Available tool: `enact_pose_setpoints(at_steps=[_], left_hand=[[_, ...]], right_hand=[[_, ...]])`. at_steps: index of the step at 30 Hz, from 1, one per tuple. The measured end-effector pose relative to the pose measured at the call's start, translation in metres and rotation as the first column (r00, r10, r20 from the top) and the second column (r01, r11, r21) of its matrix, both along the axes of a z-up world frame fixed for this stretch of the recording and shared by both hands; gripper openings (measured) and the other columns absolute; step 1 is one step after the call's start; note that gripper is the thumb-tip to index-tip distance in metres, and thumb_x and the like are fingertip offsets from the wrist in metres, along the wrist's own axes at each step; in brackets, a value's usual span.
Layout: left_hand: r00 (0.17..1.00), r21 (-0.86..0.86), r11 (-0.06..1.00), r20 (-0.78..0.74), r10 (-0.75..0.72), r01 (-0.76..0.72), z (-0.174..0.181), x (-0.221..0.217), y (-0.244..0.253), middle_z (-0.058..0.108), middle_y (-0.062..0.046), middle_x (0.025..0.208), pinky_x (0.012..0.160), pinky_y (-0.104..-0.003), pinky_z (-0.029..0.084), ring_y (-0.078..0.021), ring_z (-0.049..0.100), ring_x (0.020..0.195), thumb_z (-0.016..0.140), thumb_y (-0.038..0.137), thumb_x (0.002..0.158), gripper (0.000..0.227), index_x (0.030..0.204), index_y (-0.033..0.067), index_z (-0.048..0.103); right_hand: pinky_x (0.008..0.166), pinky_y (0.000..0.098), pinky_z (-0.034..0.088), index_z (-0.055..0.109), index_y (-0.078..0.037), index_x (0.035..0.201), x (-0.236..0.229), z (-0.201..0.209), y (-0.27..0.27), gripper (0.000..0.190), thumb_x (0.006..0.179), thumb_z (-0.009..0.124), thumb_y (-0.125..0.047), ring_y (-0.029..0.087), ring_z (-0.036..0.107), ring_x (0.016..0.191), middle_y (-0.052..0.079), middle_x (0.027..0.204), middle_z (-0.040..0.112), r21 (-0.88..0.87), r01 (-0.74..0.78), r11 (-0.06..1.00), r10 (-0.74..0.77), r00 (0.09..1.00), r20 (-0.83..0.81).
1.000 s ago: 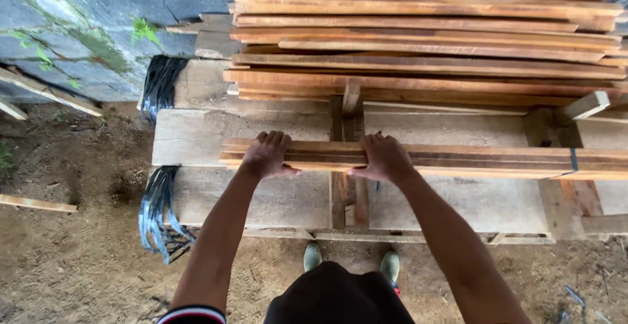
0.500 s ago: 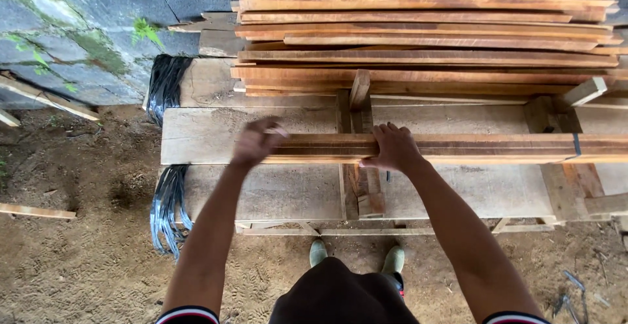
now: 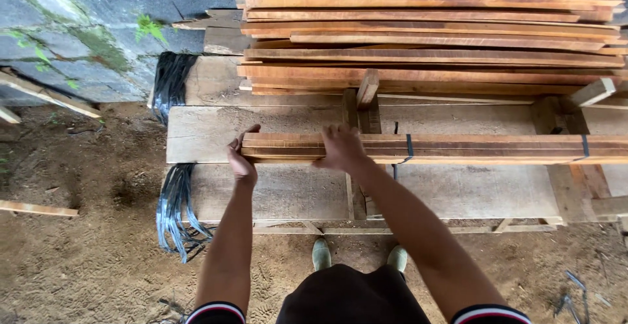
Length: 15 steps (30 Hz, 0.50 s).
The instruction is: Bundling long wooden strips together using black plastic or rubber straps.
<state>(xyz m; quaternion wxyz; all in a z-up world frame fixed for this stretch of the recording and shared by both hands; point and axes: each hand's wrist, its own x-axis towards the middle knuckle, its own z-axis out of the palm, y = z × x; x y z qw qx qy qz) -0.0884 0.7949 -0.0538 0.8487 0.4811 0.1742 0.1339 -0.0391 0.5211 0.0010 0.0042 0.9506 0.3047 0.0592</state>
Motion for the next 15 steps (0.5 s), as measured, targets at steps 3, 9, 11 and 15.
enact_pose_setpoints(at_steps=[3, 9, 11, 15], left_hand=[[0.998, 0.01, 0.998, -0.006, 0.066, -0.066, -0.021, 0.007, 0.005, 0.07, -0.016, 0.123, 0.1, -0.048, 0.048, -0.0376, 0.063, 0.116, 0.028, 0.045, 0.092, 0.065, 0.131, 0.0132, 0.07], [0.975, -0.046, 0.975, -0.048, 0.216, -0.219, -0.074, 0.036, 0.015, 0.076, -0.02, 0.106, 0.087, -0.041, 0.054, -0.0358, 0.072, 0.099, 0.023, 0.049, 0.091, 0.07, 0.115, 0.0121, 0.077], [0.972, -0.092, 0.968, -0.06, 0.229, -0.234, -0.091, 0.045, 0.025, 0.076, -0.02, 0.103, 0.085, -0.041, 0.055, -0.0345, 0.073, 0.095, 0.025, 0.051, 0.09, 0.07, 0.114, 0.0121, 0.078], [0.964, -0.192, 0.945, -0.07, 0.256, -0.265, -0.106, 0.052, 0.029, 0.076, -0.022, 0.096, 0.079, -0.041, 0.057, -0.0334, 0.075, 0.086, 0.03, 0.056, 0.089, 0.071, 0.111, 0.0097, 0.079]], right_hand=[[0.09, 0.0631, 0.05, 0.062, -0.01, 0.104, -0.002, -0.005, 0.02, 0.076, 0.06, 0.072, -0.071, 0.032, 0.071, 0.093, 0.012, 0.094, 0.071, 0.075, 0.016, 0.997, -0.016, 1.0, 0.011], [0.075, 0.0531, 0.055, 0.063, -0.006, 0.102, 0.0, -0.003, 0.018, 0.078, 0.059, 0.071, -0.07, 0.032, 0.072, 0.088, 0.015, 0.089, 0.071, 0.099, -0.043, 0.994, 0.035, 0.996, 0.079], [0.073, 0.0522, 0.055, 0.062, -0.006, 0.101, 0.003, -0.001, 0.019, 0.078, 0.058, 0.07, -0.07, 0.032, 0.072, 0.087, 0.014, 0.089, 0.071, 0.1, -0.048, 0.994, 0.04, 0.996, 0.081], [0.069, 0.0486, 0.055, 0.062, -0.006, 0.099, 0.004, 0.0, 0.019, 0.078, 0.058, 0.067, -0.073, 0.032, 0.073, 0.086, 0.016, 0.088, 0.071, 0.104, -0.081, 0.991, 0.071, 0.993, 0.095]])
